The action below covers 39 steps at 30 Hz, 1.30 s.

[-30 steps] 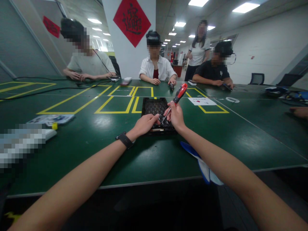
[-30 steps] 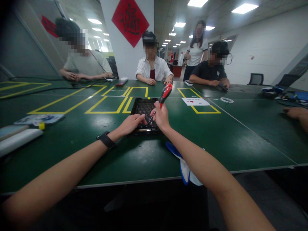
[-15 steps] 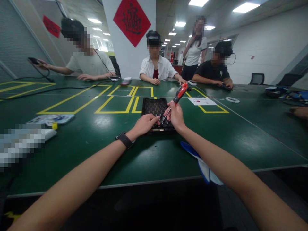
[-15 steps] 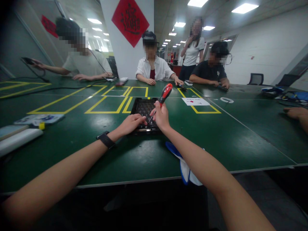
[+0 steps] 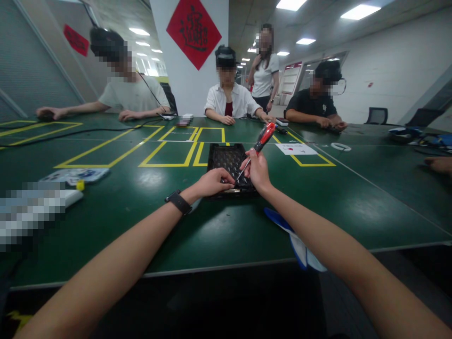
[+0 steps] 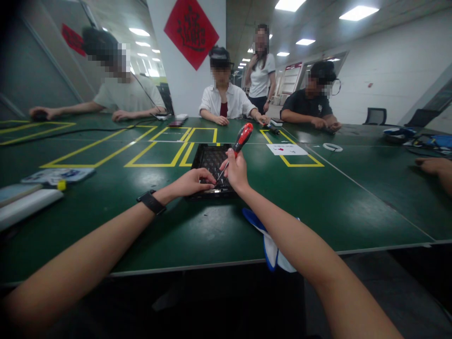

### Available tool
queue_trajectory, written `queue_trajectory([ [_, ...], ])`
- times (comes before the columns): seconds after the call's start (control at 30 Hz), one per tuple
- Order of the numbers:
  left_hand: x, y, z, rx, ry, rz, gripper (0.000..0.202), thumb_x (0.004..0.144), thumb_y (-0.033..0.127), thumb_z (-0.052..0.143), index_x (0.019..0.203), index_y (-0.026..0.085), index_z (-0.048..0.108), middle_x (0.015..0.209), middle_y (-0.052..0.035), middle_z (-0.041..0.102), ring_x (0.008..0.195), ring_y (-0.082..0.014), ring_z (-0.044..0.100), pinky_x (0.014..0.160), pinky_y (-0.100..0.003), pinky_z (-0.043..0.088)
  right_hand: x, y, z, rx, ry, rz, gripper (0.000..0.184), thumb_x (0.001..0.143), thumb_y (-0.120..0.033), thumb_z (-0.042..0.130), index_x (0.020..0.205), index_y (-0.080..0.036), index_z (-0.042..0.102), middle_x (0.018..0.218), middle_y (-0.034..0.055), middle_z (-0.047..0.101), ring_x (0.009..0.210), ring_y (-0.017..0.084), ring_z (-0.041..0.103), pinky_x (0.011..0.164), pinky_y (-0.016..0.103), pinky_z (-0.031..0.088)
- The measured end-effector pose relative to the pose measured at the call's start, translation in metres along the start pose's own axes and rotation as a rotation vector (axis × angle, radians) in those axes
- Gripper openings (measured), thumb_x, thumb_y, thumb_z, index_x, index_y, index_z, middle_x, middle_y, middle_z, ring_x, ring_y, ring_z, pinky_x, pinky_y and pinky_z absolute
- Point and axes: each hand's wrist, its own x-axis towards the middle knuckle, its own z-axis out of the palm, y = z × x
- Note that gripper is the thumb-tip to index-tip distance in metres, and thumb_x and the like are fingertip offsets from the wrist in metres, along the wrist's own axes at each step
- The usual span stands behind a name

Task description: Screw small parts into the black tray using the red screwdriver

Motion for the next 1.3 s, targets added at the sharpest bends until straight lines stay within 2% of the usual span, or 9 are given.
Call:
queue_trajectory([
  [0.27,0.0003,-0.0054,0.0029,-0.003,0.013,-0.018,0.023,0.072,0.035,0.064,0.087,0.019,0.071,0.089,-0.0043,0.067,0.082,-0.0163,0.059,0.081,-0.028,0.046,0.0007,0.0003,0.0005,0.01,-0.004,0.001,0.044,0.084,-0.061,0.034,0.091,-0.019,0.044,0.05,-0.0057,0.056,0.031,0.004,0.04,0.033,0.015,0.029],
  [0.5,0.0016,-0.0064,0.0027,-0.024,0.011,-0.009,0.021,0.074,0.033,0.063,0.087,0.019,0.071,0.089,-0.0041,0.067,0.082,-0.0163,0.06,0.08,-0.028,0.046,-0.0005,-0.0012,0.0007,0.008,0.006,-0.009,0.044,0.083,-0.062,0.035,0.091,-0.019,0.045,0.048,-0.0068,0.053,0.031,0.005,0.041,0.033,0.016,0.03],
  [1.3,0.0019,-0.0074,0.0018,-0.019,-0.001,0.027,0.019,0.073,0.029,0.064,0.087,0.017,0.071,0.087,-0.0043,0.067,0.081,-0.0157,0.059,0.079,-0.027,0.046,-0.0002,0.0003,0.0004,0.004,-0.01,-0.009,0.043,0.083,-0.061,0.038,0.092,-0.019,0.045,0.05,-0.0062,0.056,0.031,0.004,0.041,0.034,0.015,0.031],
])
